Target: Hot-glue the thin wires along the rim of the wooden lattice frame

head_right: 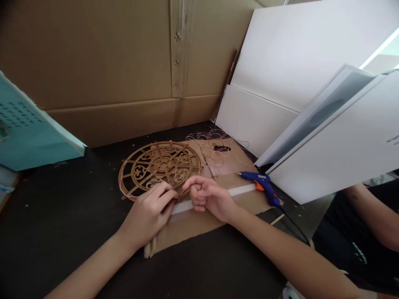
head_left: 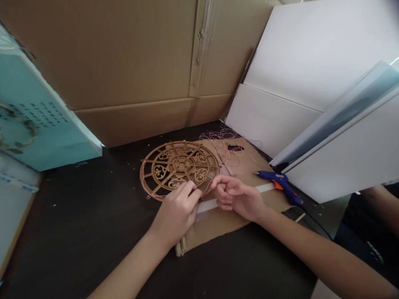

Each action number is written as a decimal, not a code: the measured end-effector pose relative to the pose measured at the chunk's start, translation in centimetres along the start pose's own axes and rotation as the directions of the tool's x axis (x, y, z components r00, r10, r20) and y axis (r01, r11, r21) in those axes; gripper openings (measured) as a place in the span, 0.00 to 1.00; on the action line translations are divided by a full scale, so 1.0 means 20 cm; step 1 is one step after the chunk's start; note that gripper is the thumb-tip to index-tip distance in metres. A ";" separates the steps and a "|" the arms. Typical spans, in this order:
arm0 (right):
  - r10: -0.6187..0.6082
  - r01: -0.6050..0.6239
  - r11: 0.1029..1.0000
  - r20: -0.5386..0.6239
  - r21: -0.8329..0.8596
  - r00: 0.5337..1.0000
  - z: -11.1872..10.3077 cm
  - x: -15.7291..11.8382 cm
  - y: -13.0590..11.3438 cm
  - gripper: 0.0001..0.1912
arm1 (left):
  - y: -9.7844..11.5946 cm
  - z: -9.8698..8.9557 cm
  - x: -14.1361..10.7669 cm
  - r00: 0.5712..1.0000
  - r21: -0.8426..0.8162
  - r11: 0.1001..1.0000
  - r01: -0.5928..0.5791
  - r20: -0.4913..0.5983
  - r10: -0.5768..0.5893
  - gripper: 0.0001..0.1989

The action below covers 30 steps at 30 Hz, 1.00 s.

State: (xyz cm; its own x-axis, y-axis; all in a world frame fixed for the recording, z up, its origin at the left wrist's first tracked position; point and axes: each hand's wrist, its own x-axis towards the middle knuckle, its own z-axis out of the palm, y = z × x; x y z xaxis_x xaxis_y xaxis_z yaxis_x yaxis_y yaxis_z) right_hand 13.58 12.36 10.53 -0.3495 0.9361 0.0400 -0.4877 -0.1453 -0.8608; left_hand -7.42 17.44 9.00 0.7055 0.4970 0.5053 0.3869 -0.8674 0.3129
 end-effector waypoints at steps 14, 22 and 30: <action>-0.030 0.017 0.998 -0.202 -0.066 0.979 -0.02 0.01 0.01 0.11 | 0.02 -0.04 0.00 0.992 -0.023 0.995 0.095 0.081 -0.093 0.11; -0.035 0.020 0.997 -0.204 -0.072 0.978 -0.02 0.00 0.02 0.11 | 0.05 -0.05 -0.01 0.999 0.100 0.995 -0.004 0.046 0.000 0.14; -0.076 0.055 0.995 -0.282 -0.082 0.956 -0.02 0.01 0.00 0.12 | 0.08 -0.46 0.16 0.858 -0.277 0.949 0.153 -0.439 -0.266 0.08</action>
State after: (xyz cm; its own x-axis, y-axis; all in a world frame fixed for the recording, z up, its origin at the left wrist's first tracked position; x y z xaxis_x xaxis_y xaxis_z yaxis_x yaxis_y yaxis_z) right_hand 13.94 12.68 10.33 -0.0718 0.9967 -0.0390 -0.4391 -0.0666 -0.8959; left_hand -10.01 17.88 18.42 0.2419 0.6686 0.7032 0.3109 -0.7399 0.5965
